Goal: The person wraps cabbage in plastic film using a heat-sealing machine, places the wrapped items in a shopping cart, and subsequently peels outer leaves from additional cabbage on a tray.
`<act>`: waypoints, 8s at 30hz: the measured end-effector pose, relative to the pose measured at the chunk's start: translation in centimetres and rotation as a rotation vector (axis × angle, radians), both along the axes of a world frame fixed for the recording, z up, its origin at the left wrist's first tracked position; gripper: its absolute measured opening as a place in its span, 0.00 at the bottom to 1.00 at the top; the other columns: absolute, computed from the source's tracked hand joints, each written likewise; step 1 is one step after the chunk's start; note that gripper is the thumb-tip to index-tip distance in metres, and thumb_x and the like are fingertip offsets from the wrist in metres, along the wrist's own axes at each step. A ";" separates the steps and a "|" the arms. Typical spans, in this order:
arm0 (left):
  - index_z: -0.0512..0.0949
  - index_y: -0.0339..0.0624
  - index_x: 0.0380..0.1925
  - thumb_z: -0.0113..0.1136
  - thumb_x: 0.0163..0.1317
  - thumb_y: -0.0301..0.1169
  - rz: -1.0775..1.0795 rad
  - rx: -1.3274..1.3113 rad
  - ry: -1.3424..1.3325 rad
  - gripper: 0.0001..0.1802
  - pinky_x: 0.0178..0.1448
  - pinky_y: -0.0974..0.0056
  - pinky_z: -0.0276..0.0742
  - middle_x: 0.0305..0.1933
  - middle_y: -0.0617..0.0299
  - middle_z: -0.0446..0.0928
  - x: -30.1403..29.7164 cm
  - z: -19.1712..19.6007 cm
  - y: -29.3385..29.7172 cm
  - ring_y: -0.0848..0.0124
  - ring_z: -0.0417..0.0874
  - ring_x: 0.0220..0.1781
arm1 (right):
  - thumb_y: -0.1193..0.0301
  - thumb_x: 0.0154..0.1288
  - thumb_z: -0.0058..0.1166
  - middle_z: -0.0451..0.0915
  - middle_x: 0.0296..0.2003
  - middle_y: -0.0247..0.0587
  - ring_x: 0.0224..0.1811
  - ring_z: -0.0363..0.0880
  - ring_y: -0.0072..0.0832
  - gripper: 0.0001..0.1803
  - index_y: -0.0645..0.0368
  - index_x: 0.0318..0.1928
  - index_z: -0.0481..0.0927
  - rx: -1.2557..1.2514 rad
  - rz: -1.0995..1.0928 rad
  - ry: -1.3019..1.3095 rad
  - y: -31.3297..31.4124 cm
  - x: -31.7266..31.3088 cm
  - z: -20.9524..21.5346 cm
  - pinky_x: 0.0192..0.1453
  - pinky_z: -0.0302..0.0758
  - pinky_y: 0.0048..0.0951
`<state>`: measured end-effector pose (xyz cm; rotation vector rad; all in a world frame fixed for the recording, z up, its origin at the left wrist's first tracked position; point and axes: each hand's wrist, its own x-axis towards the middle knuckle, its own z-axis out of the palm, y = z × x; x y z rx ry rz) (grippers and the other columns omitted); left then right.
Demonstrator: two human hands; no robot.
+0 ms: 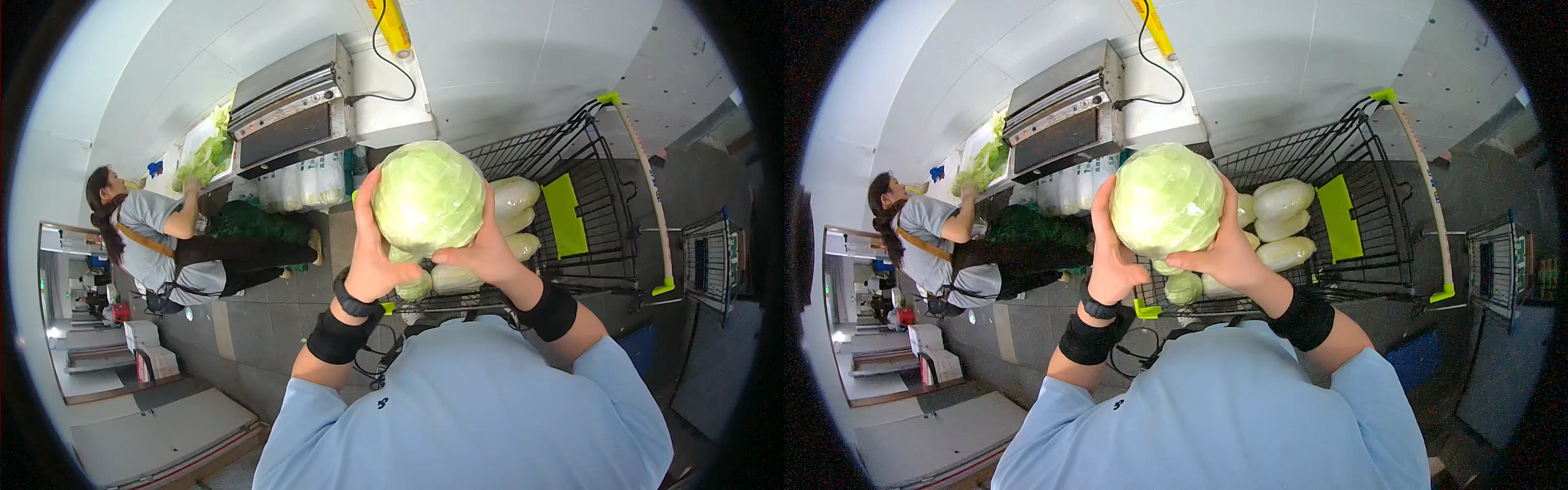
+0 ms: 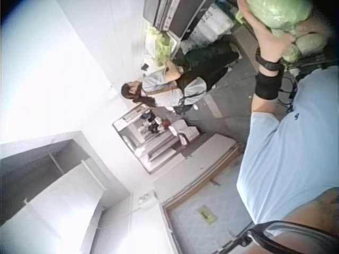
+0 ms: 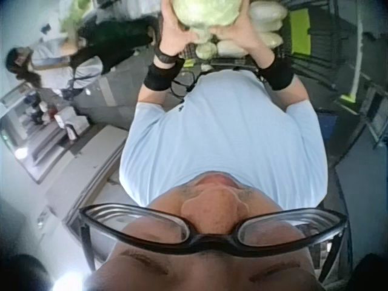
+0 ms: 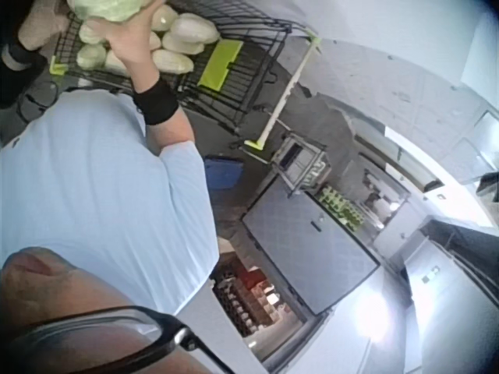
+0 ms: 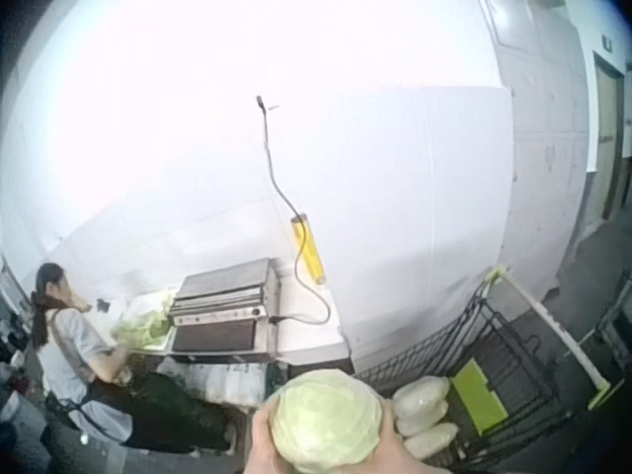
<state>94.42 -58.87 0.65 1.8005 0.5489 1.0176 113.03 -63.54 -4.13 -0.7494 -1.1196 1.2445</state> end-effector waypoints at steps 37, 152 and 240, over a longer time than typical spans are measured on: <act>0.56 0.39 0.69 0.69 0.57 0.30 0.521 -0.182 0.742 0.43 0.68 0.51 0.67 0.67 0.42 0.66 -9.5 -11.2 -2.0 0.53 0.67 0.70 | 0.63 0.44 0.77 0.62 0.67 0.46 0.69 0.62 0.39 0.62 0.50 0.74 0.46 -0.498 0.234 -0.128 6.7 12.0 -11.1 0.71 0.65 0.42; 0.70 0.36 0.60 0.54 0.70 0.32 0.075 -0.890 0.489 0.21 0.63 0.61 0.72 0.57 0.54 0.77 -21.1 -8.3 -13.7 0.65 0.77 0.59 | 0.52 0.67 0.47 0.82 0.26 0.50 0.26 0.79 0.39 0.27 0.65 0.29 0.81 -0.623 0.660 -1.292 3.3 4.1 -28.9 0.33 0.75 0.40; 0.67 0.34 0.61 0.52 0.72 0.31 1.021 -1.184 -0.231 0.21 0.67 0.64 0.67 0.60 0.54 0.75 -57.9 -4.1 18.0 0.67 0.74 0.64 | 0.51 0.35 0.77 0.42 0.76 0.54 0.73 0.50 0.65 0.65 0.31 0.74 0.51 0.494 0.564 -1.553 70.3 -91.8 -6.0 0.63 0.70 0.61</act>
